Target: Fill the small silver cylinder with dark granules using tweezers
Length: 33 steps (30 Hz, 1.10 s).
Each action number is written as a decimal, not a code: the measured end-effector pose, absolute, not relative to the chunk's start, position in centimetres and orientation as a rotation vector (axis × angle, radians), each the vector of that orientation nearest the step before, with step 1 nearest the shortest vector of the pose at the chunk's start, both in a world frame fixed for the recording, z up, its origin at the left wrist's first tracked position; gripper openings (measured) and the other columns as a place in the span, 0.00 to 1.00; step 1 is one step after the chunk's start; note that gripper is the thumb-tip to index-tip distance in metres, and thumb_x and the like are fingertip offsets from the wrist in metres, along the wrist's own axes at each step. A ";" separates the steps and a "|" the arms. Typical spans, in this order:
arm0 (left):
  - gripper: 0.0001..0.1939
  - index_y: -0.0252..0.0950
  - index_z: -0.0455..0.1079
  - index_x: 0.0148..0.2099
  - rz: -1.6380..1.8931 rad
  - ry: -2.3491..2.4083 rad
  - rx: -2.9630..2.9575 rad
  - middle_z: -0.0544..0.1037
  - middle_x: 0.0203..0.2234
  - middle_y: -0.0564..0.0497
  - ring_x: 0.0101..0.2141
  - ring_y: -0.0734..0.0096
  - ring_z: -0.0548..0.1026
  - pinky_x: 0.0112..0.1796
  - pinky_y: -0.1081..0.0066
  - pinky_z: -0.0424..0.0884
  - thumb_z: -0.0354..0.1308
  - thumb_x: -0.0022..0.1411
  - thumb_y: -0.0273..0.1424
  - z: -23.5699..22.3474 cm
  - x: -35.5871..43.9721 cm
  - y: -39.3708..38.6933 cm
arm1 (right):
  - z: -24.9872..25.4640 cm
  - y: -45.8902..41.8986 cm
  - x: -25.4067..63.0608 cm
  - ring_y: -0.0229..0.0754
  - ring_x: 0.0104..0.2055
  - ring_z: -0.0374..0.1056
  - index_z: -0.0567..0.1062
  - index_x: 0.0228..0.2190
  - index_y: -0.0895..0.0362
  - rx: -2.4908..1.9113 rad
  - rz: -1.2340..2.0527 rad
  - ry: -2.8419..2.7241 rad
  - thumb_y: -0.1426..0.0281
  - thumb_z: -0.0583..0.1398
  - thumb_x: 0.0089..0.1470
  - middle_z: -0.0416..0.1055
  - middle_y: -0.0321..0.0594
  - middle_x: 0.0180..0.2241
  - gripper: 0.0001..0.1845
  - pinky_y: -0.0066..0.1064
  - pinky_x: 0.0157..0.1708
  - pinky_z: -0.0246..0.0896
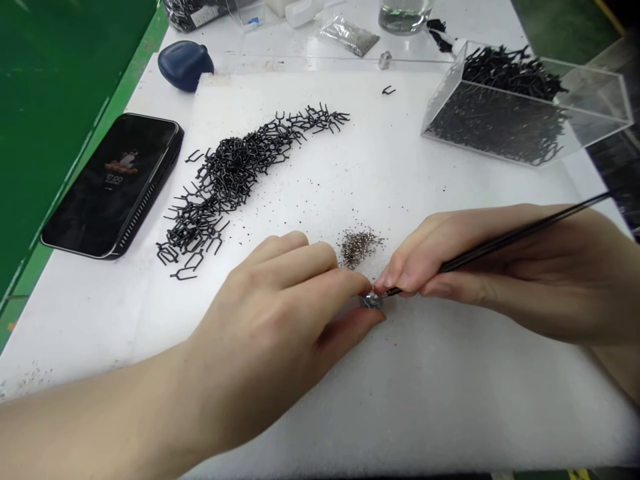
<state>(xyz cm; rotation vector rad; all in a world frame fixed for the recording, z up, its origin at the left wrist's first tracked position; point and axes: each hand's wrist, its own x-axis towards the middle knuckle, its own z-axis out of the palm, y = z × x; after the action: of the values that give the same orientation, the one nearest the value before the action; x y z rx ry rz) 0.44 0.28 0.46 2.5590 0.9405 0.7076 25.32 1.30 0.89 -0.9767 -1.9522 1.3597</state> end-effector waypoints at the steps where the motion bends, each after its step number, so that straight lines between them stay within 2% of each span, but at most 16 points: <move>1: 0.05 0.32 0.80 0.39 0.709 0.942 2.558 0.73 0.25 0.54 0.29 0.71 0.69 0.34 0.68 0.69 0.64 0.67 0.28 0.4 0.5 0.3 | 0.9 1.3 25.3 0.40 0.42 0.80 0.83 0.39 0.48 -0.981 1.366 -1.942 0.79 0.68 0.55 0.82 0.33 0.39 0.14 0.26 0.41 0.78; 19: 0.06 0.32 0.80 0.39 0.717 0.964 2.605 0.72 0.25 0.54 0.28 0.71 0.68 0.33 0.68 0.68 0.65 0.67 0.29 0.4 0.3 0.2 | 0.9 1.3 25.4 0.40 0.43 0.80 0.83 0.40 0.48 -0.970 1.332 -1.978 0.75 0.67 0.59 0.82 0.33 0.39 0.10 0.27 0.42 0.77; 24: 0.03 0.34 0.80 0.39 0.698 0.978 2.566 0.72 0.25 0.55 0.28 0.72 0.68 0.33 0.69 0.68 0.66 0.66 0.29 0.7 0.2 0.1 | 1.2 1.3 25.5 0.40 0.40 0.79 0.82 0.36 0.48 -1.108 1.051 -1.897 0.72 0.69 0.57 0.82 0.31 0.37 0.06 0.31 0.41 0.77; 28: 0.03 0.36 0.79 0.37 0.690 0.992 2.570 0.72 0.24 0.55 0.29 0.72 0.69 0.32 0.69 0.68 0.66 0.66 0.28 1.2 0.4 0.1 | 1.0 1.7 25.5 0.39 0.38 0.78 0.82 0.34 0.49 -1.202 0.849 -1.924 0.69 0.68 0.59 0.82 0.32 0.35 0.02 0.30 0.36 0.76; 33: 0.04 0.35 0.79 0.37 0.715 0.986 2.562 0.71 0.24 0.54 0.29 0.70 0.69 0.32 0.68 0.68 0.66 0.65 0.29 0.9 0.3 0.2 | 0.8 1.6 25.3 0.40 0.39 0.79 0.83 0.35 0.48 -1.239 0.878 -1.913 0.73 0.69 0.57 0.83 0.30 0.36 0.07 0.31 0.39 0.78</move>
<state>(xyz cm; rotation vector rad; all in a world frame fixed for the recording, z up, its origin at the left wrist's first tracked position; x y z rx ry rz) 0.33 0.21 0.86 2.5621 0.9864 0.7155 25.26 1.63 0.77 -1.2389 -1.9131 0.8780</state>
